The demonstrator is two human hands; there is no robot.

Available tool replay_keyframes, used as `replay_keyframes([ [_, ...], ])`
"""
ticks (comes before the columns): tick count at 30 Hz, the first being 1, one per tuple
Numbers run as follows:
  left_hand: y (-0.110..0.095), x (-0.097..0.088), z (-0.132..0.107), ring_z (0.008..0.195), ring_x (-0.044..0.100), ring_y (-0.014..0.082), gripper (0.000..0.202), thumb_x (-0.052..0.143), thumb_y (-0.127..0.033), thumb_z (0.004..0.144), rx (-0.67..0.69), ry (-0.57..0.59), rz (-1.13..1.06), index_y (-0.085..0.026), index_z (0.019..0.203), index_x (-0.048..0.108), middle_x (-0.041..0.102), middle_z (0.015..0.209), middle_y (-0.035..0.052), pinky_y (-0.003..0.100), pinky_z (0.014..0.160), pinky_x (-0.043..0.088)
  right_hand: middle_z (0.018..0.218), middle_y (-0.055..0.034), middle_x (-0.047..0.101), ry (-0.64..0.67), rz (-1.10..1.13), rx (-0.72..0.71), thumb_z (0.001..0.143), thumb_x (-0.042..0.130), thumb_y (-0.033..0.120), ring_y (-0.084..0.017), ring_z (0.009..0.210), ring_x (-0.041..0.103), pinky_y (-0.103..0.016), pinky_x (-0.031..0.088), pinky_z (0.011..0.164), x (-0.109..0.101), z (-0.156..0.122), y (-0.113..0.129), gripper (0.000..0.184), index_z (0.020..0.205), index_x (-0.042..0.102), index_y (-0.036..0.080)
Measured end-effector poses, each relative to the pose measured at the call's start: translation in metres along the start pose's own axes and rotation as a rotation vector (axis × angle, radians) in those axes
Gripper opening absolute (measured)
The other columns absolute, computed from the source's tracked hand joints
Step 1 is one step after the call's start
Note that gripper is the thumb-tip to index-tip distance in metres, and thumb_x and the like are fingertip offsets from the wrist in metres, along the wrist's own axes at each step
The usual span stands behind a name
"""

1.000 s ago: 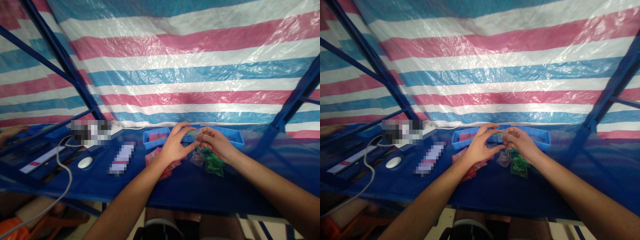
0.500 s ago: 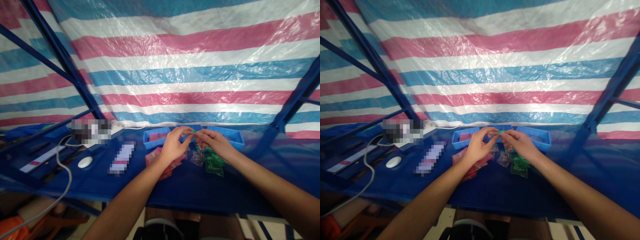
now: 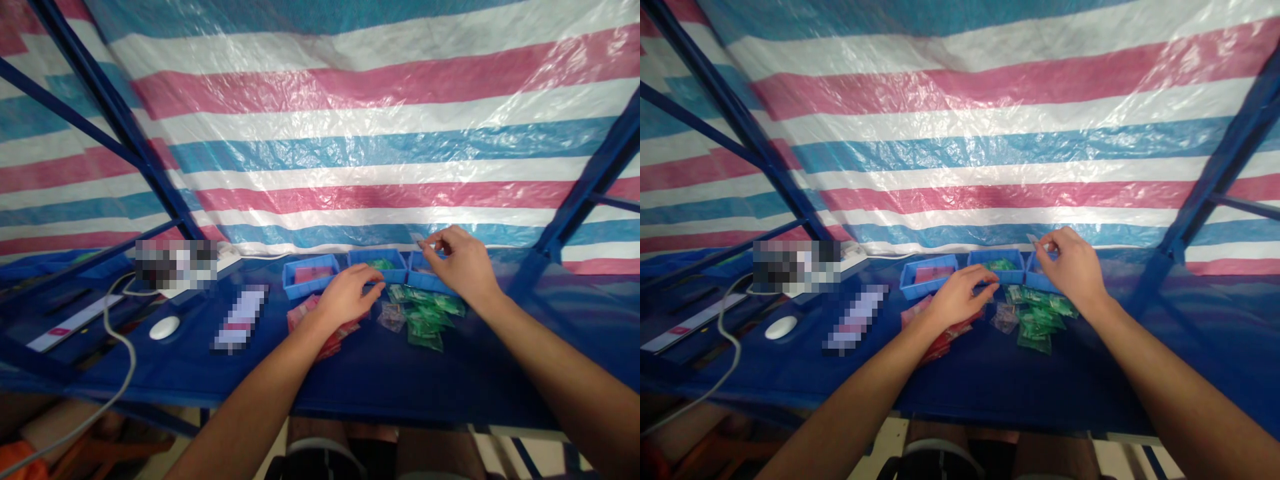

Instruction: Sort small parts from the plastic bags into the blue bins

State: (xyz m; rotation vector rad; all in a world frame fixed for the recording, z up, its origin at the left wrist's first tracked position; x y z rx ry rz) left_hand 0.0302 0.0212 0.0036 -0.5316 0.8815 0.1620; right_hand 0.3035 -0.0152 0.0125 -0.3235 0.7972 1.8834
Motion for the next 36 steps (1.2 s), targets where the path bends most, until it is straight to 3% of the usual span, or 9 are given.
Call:
replay_keyframes([
  [5,0.0,0.003,-0.004,0.106,0.076,0.0243,0.025,0.068,-0.033,0.1,0.048,0.169,0.093,-0.02,0.118,0.079,0.079,0.117,0.0092,0.036,0.1,0.058,0.093,-0.0094,0.07,0.181,-0.127,-0.058,0.095,0.071,0.05,-0.03,0.085,0.067,-0.042,0.05,0.077,0.005,-0.003,0.0,0.03,0.105,0.072,0.022],
  [14,0.008,0.004,-0.003,0.107,0.079,0.0254,0.031,0.067,-0.016,0.091,0.014,0.258,0.084,-0.019,0.119,0.082,0.083,0.119,0.0083,0.036,0.104,0.059,0.089,-0.0103,0.07,0.239,0.03,-0.108,0.108,0.047,0.044,-0.029,0.085,0.067,-0.042,0.048,0.078,0.008,-0.01,0.019,0.031,0.101,0.07,0.024],
  [18,0.011,0.007,-0.003,0.104,0.08,0.0234,0.034,0.065,-0.01,0.089,0.009,0.203,0.053,-0.022,0.116,0.083,0.084,0.116,0.0068,0.033,0.102,0.06,0.085,-0.0086,0.069,0.288,0.122,-0.136,0.108,0.049,0.045,-0.028,0.08,0.065,-0.042,0.049,0.078,0.011,-0.015,0.031,0.029,0.101,0.069,0.025],
  [23,0.006,0.003,-0.002,0.109,0.079,0.0252,0.03,0.061,-0.015,0.098,0.002,0.086,0.017,-0.021,0.118,0.081,0.083,0.12,0.0075,0.037,0.102,0.061,0.092,-0.0087,0.073,0.335,0.233,-0.101,0.108,0.05,0.048,-0.029,0.082,0.067,-0.044,0.051,0.077,0.017,-0.022,0.039,0.03,0.107,0.072,0.027],
  [28,-0.001,-0.001,0.001,0.108,0.08,0.0222,0.023,0.065,-0.023,0.102,-0.075,-0.13,-0.237,-0.021,0.12,0.08,0.083,0.12,0.0072,0.036,0.102,0.062,0.116,-0.0062,0.079,0.452,0.585,0.052,0.099,0.07,0.046,-0.031,0.101,0.075,-0.046,0.06,0.086,0.03,-0.033,0.044,0.031,0.128,0.069,0.033],
  [31,-0.002,0.001,0.002,0.104,0.081,0.0212,0.024,0.068,-0.024,0.101,-0.103,-0.145,-0.353,-0.021,0.122,0.078,0.083,0.117,0.0073,0.035,0.097,0.064,0.113,-0.0054,0.081,0.501,0.749,0.148,0.094,0.078,0.045,-0.029,0.1,0.078,-0.047,0.062,0.09,0.039,-0.038,0.044,0.031,0.121,0.072,0.031],
  [36,0.0,0.007,0.003,0.101,0.08,0.021,0.04,0.072,-0.026,0.098,-0.116,-0.196,-0.431,-0.02,0.137,0.068,0.082,0.115,0.0088,0.035,0.093,0.066,0.1,-0.0063,0.082,0.473,0.872,0.322,0.086,0.085,0.05,-0.026,0.085,0.077,-0.042,0.061,0.077,0.043,-0.037,0.045,0.038,0.114,0.072,0.028],
])
Point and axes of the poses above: each hand's wrist, its own z-axis towards the middle knuckle, its own x-axis out of the palm, y = z × x, the point moved 1 cm from there along z, towards the middle knuckle
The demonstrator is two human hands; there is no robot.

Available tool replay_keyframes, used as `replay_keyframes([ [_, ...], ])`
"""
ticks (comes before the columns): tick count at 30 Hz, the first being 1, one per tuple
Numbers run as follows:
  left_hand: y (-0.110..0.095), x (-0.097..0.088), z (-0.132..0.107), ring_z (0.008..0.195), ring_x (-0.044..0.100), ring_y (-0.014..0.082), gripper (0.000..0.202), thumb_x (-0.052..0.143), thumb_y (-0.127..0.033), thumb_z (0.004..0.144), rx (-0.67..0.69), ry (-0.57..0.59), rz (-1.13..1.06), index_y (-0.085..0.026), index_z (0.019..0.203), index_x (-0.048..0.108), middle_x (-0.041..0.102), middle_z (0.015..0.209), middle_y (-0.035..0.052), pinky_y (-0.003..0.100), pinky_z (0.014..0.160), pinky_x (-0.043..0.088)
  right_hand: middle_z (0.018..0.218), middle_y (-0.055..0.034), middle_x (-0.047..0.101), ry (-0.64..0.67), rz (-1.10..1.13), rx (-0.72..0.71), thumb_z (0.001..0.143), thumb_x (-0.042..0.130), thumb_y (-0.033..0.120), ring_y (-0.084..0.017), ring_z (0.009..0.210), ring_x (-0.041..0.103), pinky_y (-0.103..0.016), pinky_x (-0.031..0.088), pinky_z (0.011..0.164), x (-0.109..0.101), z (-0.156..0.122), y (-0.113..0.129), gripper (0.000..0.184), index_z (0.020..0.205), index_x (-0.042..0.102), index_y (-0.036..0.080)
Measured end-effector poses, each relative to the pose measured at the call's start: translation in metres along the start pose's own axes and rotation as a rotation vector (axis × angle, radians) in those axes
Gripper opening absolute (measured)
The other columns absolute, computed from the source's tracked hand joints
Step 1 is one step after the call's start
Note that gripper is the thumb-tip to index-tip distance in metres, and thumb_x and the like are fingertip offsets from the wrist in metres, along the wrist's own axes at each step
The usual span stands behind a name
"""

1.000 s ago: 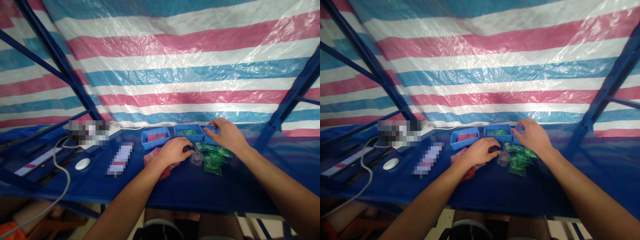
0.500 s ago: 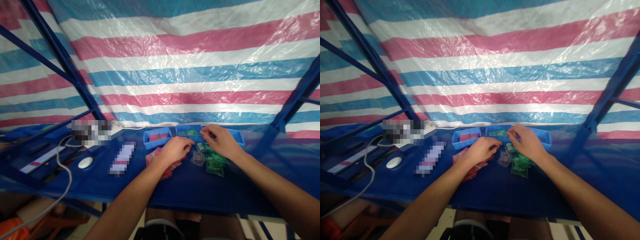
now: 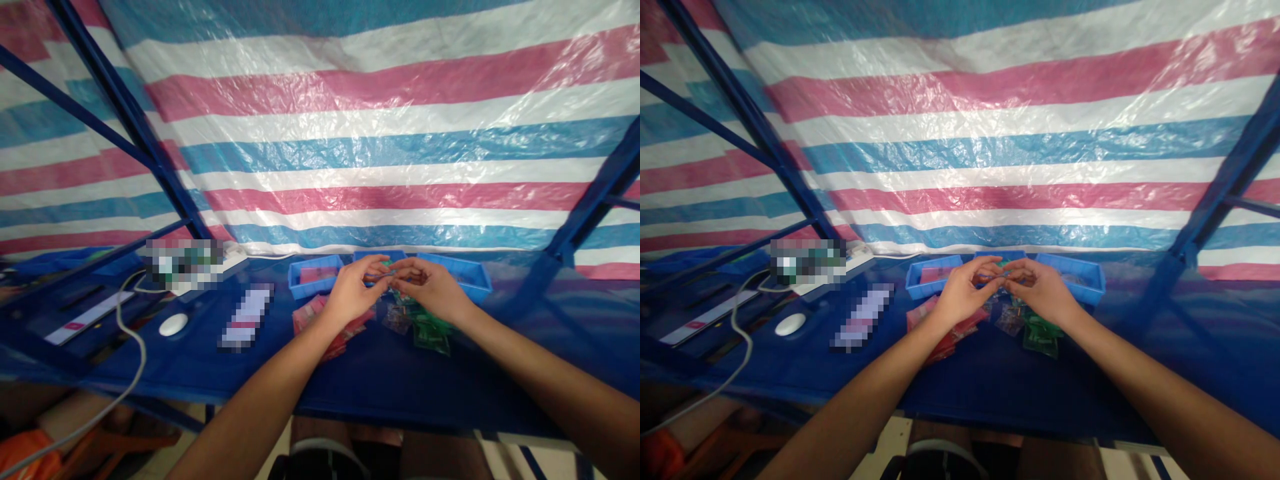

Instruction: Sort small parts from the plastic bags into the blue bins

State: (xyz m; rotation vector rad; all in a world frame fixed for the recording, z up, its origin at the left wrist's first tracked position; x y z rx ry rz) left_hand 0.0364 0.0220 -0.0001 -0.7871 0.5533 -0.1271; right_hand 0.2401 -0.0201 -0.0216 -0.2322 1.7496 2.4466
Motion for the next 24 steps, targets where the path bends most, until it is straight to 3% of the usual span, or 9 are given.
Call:
replay_keyframes([
  [5,0.0093,0.0027,-0.001,0.09,0.08,0.0193,0.043,0.074,-0.024,0.094,-0.07,0.056,0.017,-0.02,0.136,0.067,0.082,0.101,0.0059,0.031,0.084,0.065,0.09,-0.0042,0.078,-0.096,0.085,0.017,0.077,0.09,0.05,-0.022,0.075,0.071,-0.038,0.059,0.072,-0.001,0.0019,0.0049,0.041,0.104,0.071,0.026],
  [10,0.0072,0.0036,-0.002,0.081,0.078,0.0184,0.038,0.077,-0.025,0.092,-0.098,0.087,-0.026,-0.019,0.128,0.07,0.08,0.091,0.0033,0.028,0.075,0.062,0.089,-0.0023,0.076,-0.064,0.068,0.014,0.082,0.087,0.045,-0.02,0.075,0.07,-0.036,0.057,0.07,0.0011,0.0,0.0041,0.033,0.104,0.071,0.026],
  [14,0.0041,0.0041,-0.0015,0.086,0.079,0.0184,0.034,0.075,-0.025,0.094,-0.08,0.086,-0.066,-0.019,0.127,0.069,0.081,0.095,0.0042,0.03,0.08,0.062,0.082,0.0,0.073,-0.044,0.081,0.026,0.084,0.084,0.044,-0.02,0.068,0.068,-0.036,0.057,0.066,0.0027,-0.001,0.0042,0.027,0.103,0.072,0.029],
  [21,0.0065,-0.0002,-0.0004,0.089,0.077,0.0188,0.037,0.071,-0.026,0.096,-0.072,0.039,0.02,-0.019,0.132,0.066,0.08,0.099,0.0058,0.03,0.083,0.061,0.1,-0.0052,0.082,-0.027,0.206,0.028,0.083,0.089,0.045,-0.026,0.089,0.078,-0.043,0.065,0.082,0.0004,0.001,0.0008,0.038,0.112,0.072,0.027],
  [24,0.0044,-0.0013,-0.0005,0.086,0.076,0.0183,0.036,0.071,-0.025,0.094,-0.074,0.035,0.064,-0.019,0.13,0.067,0.079,0.095,0.0039,0.03,0.082,0.06,0.101,-0.0061,0.083,-0.033,0.149,0.012,0.083,0.088,0.046,-0.026,0.091,0.078,-0.041,0.064,0.081,-0.0002,0.0012,-0.0004,0.041,0.116,0.073,0.026],
])
Point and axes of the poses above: each hand's wrist, its own z-axis towards the middle knuckle, its own x-axis out of the palm, y = z × x, the point moved 1 cm from there along z, towards the middle knuckle
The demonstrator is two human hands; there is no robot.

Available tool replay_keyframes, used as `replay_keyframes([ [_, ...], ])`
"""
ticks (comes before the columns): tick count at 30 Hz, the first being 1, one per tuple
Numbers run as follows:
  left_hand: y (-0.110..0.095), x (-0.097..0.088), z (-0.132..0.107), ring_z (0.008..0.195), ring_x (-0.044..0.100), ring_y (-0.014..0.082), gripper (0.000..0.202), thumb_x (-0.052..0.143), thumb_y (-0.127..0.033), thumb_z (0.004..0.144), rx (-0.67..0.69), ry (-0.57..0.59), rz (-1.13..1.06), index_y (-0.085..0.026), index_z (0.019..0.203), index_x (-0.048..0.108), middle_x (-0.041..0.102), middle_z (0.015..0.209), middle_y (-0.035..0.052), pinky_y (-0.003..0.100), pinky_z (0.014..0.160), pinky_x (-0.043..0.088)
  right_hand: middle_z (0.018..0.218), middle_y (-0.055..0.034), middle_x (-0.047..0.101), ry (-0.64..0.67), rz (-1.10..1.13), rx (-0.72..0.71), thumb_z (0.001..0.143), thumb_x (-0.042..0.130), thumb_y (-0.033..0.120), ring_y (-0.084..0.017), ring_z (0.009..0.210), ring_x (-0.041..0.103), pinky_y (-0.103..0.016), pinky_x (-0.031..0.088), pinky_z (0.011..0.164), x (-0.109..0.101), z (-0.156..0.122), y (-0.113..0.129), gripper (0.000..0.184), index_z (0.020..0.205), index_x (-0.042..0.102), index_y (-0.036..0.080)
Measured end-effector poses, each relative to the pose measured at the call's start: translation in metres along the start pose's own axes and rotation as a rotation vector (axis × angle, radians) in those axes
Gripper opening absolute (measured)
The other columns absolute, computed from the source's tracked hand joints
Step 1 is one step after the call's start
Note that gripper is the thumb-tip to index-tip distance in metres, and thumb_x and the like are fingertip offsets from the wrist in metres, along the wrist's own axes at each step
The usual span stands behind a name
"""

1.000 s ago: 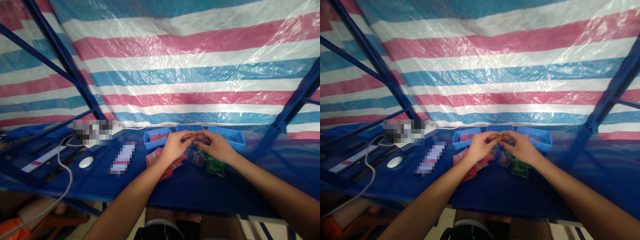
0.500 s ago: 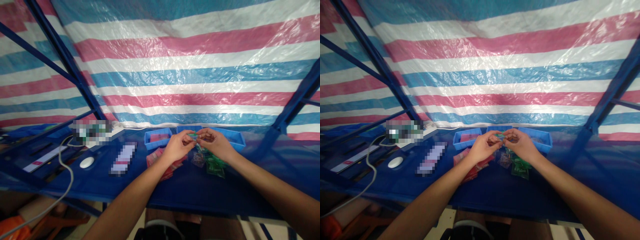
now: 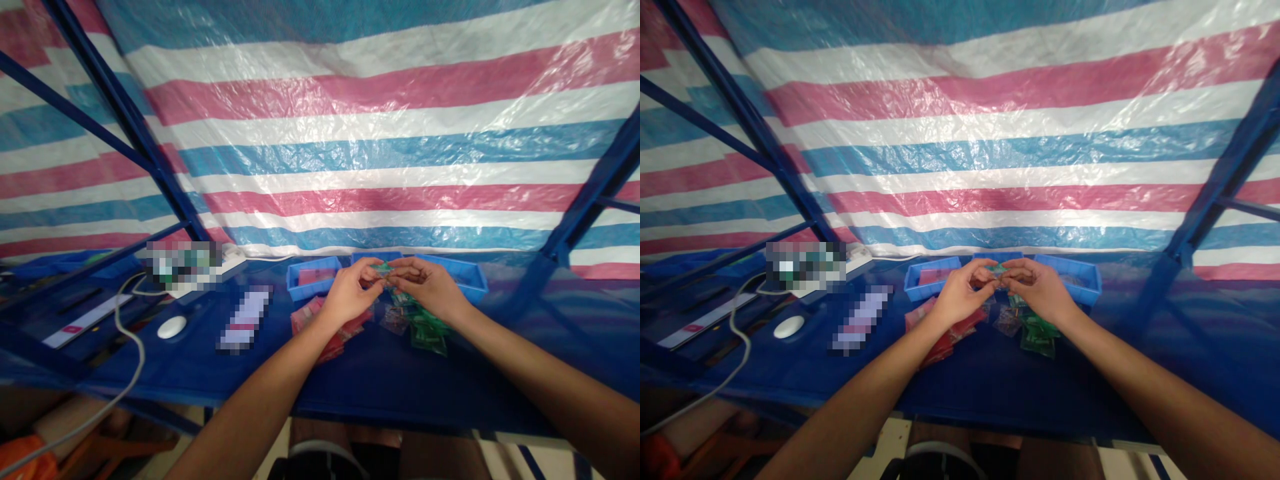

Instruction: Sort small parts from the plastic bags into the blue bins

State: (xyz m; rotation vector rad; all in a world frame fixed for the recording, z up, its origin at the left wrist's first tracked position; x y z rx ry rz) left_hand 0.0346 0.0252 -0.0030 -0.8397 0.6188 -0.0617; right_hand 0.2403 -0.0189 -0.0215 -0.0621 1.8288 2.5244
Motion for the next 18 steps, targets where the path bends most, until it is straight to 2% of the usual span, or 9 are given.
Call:
replay_keyframes([
  [7,-0.011,0.0,-0.002,0.082,0.071,0.0156,0.026,0.067,-0.014,0.085,0.034,-0.005,0.077,-0.02,0.11,0.064,0.075,0.091,0.0002,0.027,0.078,0.055,0.103,-0.007,0.082,0.04,-0.138,-0.06,0.089,0.083,0.05,-0.025,0.09,0.076,-0.039,0.061,0.079,0.004,-0.004,0.0,0.031,0.107,0.077,0.025],
  [13,-0.011,0.0,-0.003,0.081,0.07,0.0149,0.03,0.067,-0.013,0.084,0.079,0.012,0.089,-0.021,0.113,0.061,0.073,0.087,-0.002,0.027,0.078,0.052,0.098,-0.0058,0.081,0.078,-0.147,-0.067,0.089,0.082,0.049,-0.024,0.088,0.074,-0.039,0.059,0.079,0.007,-0.007,0.002,0.027,0.103,0.078,0.025],
  [18,-0.007,0.0,-0.003,0.084,0.074,0.016,0.034,0.068,-0.014,0.087,0.078,0.01,0.113,-0.021,0.12,0.062,0.077,0.092,-0.0004,0.027,0.08,0.054,0.095,-0.0044,0.079,0.046,-0.129,-0.058,0.086,0.083,0.045,-0.021,0.082,0.071,-0.036,0.057,0.077,0.01,-0.006,0.009,0.025,0.099,0.077,0.025],
])
Point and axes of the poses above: each hand's wrist, its own z-axis towards the middle knuckle, its own x-axis out of the palm, y = z × x, the point moved 1 cm from there along z, towards the middle knuckle
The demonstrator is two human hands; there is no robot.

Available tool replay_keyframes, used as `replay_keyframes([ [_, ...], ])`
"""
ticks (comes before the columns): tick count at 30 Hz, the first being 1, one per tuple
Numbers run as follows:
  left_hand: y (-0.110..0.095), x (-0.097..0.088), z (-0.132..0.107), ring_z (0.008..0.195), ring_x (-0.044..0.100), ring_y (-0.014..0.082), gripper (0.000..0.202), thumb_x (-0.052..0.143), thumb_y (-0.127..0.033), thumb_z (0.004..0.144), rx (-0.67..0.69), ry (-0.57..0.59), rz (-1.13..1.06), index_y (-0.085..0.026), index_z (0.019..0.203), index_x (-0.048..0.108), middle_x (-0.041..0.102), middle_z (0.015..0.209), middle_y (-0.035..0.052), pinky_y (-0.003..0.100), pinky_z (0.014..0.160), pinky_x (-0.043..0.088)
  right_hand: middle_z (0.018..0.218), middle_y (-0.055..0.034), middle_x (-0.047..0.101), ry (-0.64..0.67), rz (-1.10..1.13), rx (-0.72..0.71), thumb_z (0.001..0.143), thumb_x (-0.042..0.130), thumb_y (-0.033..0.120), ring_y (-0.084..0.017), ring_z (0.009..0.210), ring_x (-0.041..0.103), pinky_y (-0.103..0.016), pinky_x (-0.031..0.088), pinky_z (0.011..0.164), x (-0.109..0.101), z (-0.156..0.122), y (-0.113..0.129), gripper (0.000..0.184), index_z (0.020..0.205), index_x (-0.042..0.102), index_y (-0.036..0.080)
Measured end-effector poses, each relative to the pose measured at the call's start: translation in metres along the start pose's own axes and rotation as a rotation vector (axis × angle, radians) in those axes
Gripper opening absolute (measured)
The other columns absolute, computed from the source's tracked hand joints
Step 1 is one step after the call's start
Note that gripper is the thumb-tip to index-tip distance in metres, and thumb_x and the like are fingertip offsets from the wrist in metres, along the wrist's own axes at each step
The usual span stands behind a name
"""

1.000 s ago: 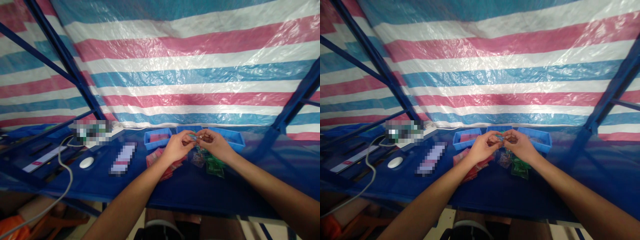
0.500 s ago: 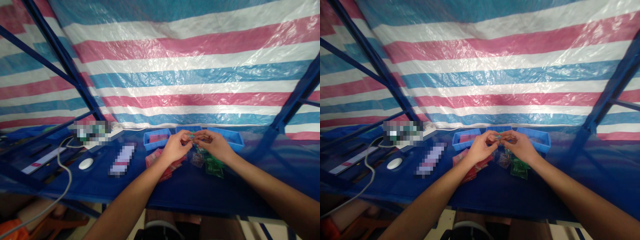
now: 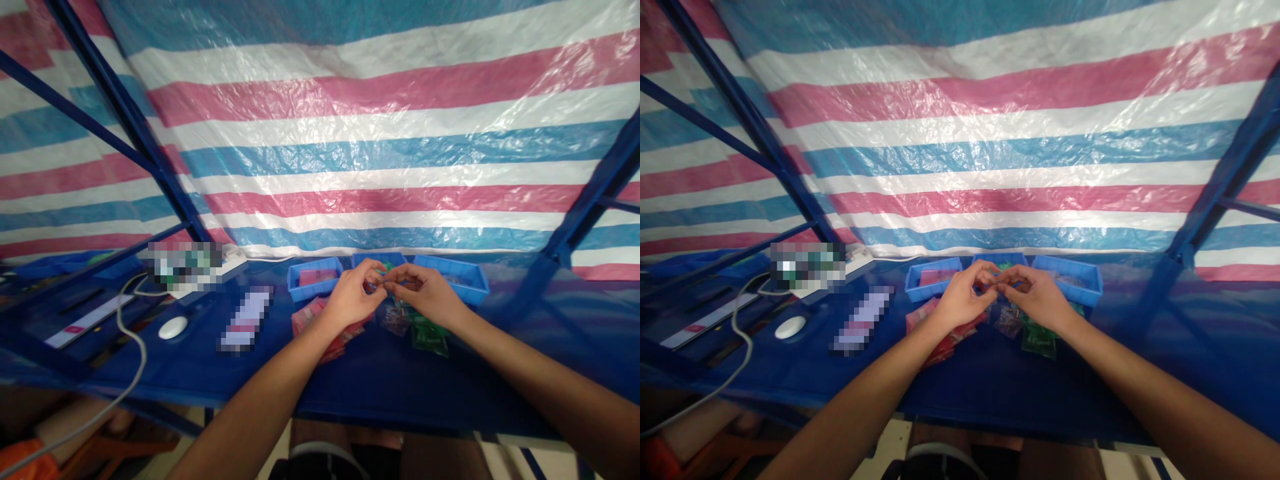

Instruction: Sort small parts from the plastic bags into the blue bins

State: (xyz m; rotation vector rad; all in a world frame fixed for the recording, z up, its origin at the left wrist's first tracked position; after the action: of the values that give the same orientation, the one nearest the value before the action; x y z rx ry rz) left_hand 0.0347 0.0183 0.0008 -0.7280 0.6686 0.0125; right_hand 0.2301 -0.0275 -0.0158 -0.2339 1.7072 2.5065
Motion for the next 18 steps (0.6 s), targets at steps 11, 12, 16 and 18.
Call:
replay_keyframes([
  [11,-0.0063,-0.0014,0.0021,0.095,0.079,0.0186,0.021,0.065,-0.022,0.098,0.019,0.01,0.042,-0.02,0.118,0.071,0.082,0.103,0.0028,0.028,0.084,0.055,0.088,0.0003,0.07,-0.036,0.006,-0.011,0.086,0.075,0.032,-0.019,0.08,0.067,-0.033,0.054,0.075,-0.0022,0.0025,-0.0079,0.013,0.095,0.068,0.025],
  [12,-0.0066,-0.0016,0.0021,0.095,0.079,0.0185,0.021,0.066,-0.021,0.096,0.016,0.002,0.041,-0.02,0.116,0.072,0.082,0.104,0.003,0.028,0.083,0.055,0.091,-0.0006,0.072,-0.031,0.009,-0.019,0.086,0.075,0.032,-0.02,0.084,0.068,-0.033,0.054,0.078,-0.0015,0.0023,-0.0082,0.013,0.095,0.068,0.025],
  [16,-0.0067,-0.0025,0.0015,0.092,0.077,0.0186,0.026,0.068,-0.017,0.091,-0.003,-0.026,0.047,-0.019,0.116,0.071,0.081,0.102,0.0029,0.027,0.081,0.055,0.095,-0.0024,0.075,-0.02,-0.003,-0.031,0.089,0.076,0.035,-0.022,0.089,0.071,-0.034,0.054,0.079,0.0002,0.0015,-0.0086,0.014,0.097,0.07,0.025],
  [18,-0.0069,-0.0029,0.0012,0.089,0.076,0.0181,0.029,0.065,-0.015,0.09,0.0,-0.026,0.053,-0.019,0.118,0.07,0.08,0.099,0.0025,0.028,0.081,0.056,0.092,-0.0023,0.075,-0.007,-0.024,-0.023,0.091,0.076,0.04,-0.021,0.083,0.069,-0.034,0.053,0.074,0.0004,0.001,-0.008,0.016,0.097,0.071,0.025],
])
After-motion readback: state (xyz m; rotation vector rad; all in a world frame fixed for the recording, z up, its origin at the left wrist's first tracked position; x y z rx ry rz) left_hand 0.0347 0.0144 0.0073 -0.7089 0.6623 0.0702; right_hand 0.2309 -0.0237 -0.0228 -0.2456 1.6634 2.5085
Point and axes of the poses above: each hand's wrist, its own z-axis towards the middle knuckle, its own x-axis out of the palm, y = z × x, the point moved 1 cm from there along z, towards the middle knuckle
